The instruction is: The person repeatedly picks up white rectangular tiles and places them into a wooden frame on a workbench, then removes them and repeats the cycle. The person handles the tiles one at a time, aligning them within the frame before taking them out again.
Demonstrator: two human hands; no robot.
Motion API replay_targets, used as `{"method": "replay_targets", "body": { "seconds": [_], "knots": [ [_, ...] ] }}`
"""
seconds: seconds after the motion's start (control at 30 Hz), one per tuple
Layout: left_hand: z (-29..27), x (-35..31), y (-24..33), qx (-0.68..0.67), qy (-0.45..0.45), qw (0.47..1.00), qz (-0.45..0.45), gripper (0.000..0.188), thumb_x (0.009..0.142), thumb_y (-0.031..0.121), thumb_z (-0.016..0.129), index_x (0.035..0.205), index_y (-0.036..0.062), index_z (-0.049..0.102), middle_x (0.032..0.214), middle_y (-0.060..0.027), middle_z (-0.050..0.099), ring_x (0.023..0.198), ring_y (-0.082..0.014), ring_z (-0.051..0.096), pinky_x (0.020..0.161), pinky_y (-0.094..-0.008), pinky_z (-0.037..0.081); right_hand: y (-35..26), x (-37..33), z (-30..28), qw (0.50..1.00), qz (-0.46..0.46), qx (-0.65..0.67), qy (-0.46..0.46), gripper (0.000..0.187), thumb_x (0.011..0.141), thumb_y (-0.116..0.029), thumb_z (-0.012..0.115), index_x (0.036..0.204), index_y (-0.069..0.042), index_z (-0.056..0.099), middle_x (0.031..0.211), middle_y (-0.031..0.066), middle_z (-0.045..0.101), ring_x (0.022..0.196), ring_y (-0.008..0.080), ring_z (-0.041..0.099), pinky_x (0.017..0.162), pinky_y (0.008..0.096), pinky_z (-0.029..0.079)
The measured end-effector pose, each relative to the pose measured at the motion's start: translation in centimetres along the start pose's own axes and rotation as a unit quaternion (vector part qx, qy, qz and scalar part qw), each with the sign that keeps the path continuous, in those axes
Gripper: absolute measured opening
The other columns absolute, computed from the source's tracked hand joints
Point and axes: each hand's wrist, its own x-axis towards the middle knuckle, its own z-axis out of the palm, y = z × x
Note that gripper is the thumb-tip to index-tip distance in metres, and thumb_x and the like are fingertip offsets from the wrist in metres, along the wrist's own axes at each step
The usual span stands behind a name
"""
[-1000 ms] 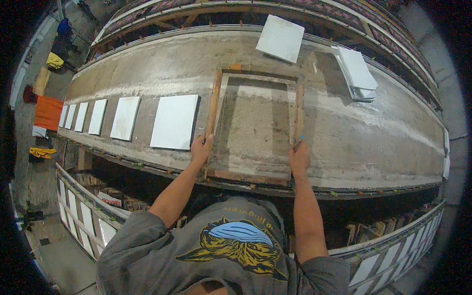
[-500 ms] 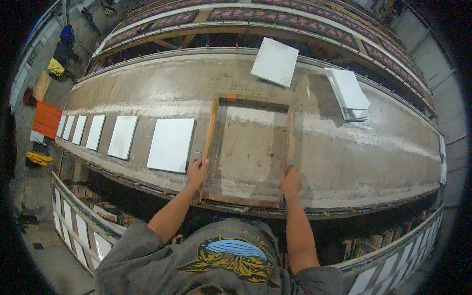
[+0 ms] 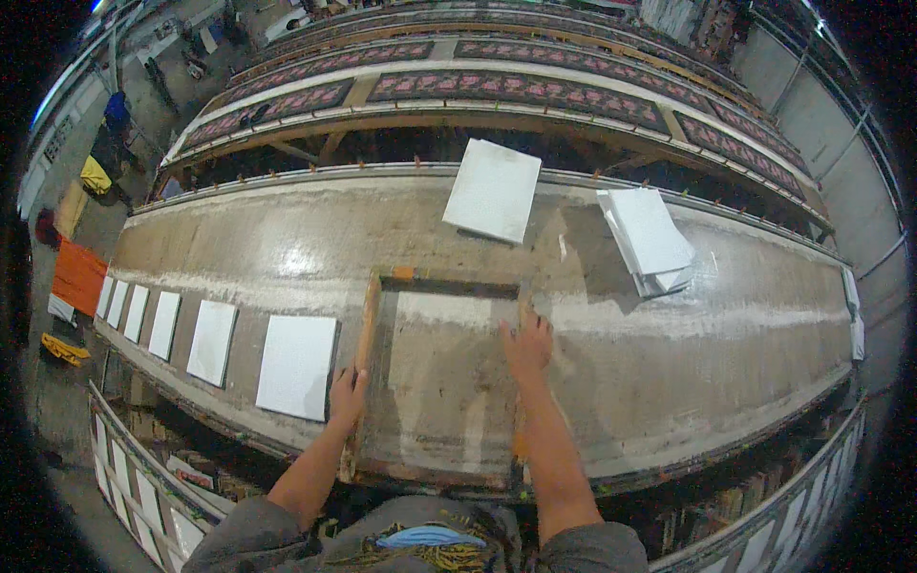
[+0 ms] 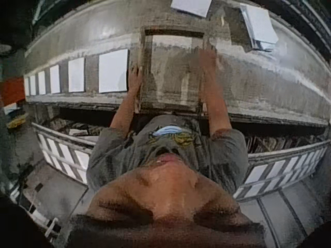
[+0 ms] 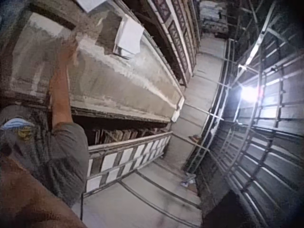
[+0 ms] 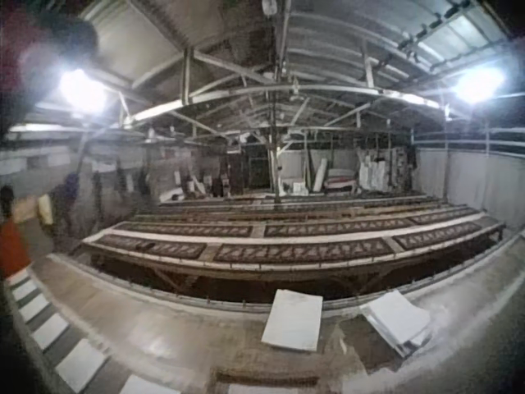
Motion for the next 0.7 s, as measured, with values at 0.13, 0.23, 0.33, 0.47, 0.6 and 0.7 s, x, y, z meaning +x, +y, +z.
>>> {"method": "replay_targets", "body": {
  "seconds": [0.13, 0.23, 0.33, 0.47, 0.6, 0.7],
  "knots": [
    [0.9, -0.4, -1.3, 0.045, 0.063, 0.997, 0.03, 0.049, 0.1, 0.033, 0.059, 0.141, 0.0051, 0.057, 0.123, -0.0238, 0.058, 0.109, -0.0411, 0.061, 0.093, -0.0467, 0.049, -2.3, 9.5, 3.7, 0.999, 0.014, -0.033, 0.029, 0.073, 0.084, -0.052, 0.076, 0.135, -0.003, 0.055, 0.134, 0.0238, 0.057, 0.126, 0.0428, 0.052, 0.104, 0.0523, 0.045],
    [0.6, -0.5, -0.7, 0.021, 0.048, 0.999, 0.006, 0.047, 0.1, 0.03, 0.061, 0.139, 0.0036, 0.058, 0.121, -0.0233, 0.058, 0.108, -0.0393, 0.061, 0.092, -0.0452, 0.05, -5.0, 15.2, 4.7, 0.993, 0.113, 0.026, -0.008, 0.078, 0.082, -0.052, 0.078, 0.136, -0.001, 0.053, 0.136, 0.0257, 0.056, 0.128, 0.0429, 0.052, 0.104, 0.0526, 0.045],
    [0.7, -0.3, 0.1, 0.011, 0.054, 0.998, 0.018, 0.046, 0.098, 0.027, 0.063, 0.138, 0.0028, 0.059, 0.117, -0.022, 0.059, 0.103, -0.0381, 0.062, 0.089, -0.0437, 0.051, -4.7, 19.7, 7.0, 0.975, 0.201, 0.098, -0.005, 0.085, 0.081, -0.055, 0.079, 0.137, 0.002, 0.05, 0.137, 0.0266, 0.055, 0.13, 0.0424, 0.051, 0.104, 0.0534, 0.046],
    [1.0, -0.6, -0.6, 0.045, 0.082, 0.994, 0.054, 0.045, 0.098, 0.025, 0.063, 0.136, 0.0021, 0.06, 0.115, -0.0225, 0.058, 0.1, -0.0388, 0.062, 0.089, -0.0443, 0.051, -5.4, 22.3, 9.4, 0.969, 0.24, 0.065, -0.01, 0.079, 0.083, -0.049, 0.08, 0.135, 0.003, 0.05, 0.135, 0.0242, 0.056, 0.126, 0.0419, 0.054, 0.101, 0.0532, 0.048],
    [0.8, -0.6, -0.7, 0.018, 0.075, 0.996, 0.043, 0.043, 0.098, 0.026, 0.063, 0.133, 0.0013, 0.061, 0.118, -0.0244, 0.058, 0.106, -0.0406, 0.061, 0.092, -0.0451, 0.05, -5.6, 22.6, 10.5, 0.957, 0.266, 0.109, -0.034, 0.072, 0.083, -0.037, 0.082, 0.135, 0.002, 0.049, 0.129, 0.0238, 0.06, 0.122, 0.043, 0.057, 0.098, 0.0557, 0.047],
    [0.6, -0.7, 0.3, 0.031, 0.075, 0.996, 0.043, 0.042, 0.098, 0.027, 0.063, 0.131, 0.0008, 0.062, 0.12, -0.0256, 0.058, 0.109, -0.0421, 0.06, 0.093, -0.0458, 0.05, -4.9, 22.3, 11.2, 0.961, 0.231, 0.151, 0.024, 0.066, 0.086, -0.033, 0.08, 0.134, 0.001, 0.05, 0.125, 0.023, 0.062, 0.118, 0.0418, 0.06, 0.094, 0.0545, 0.049]
  ]
}}
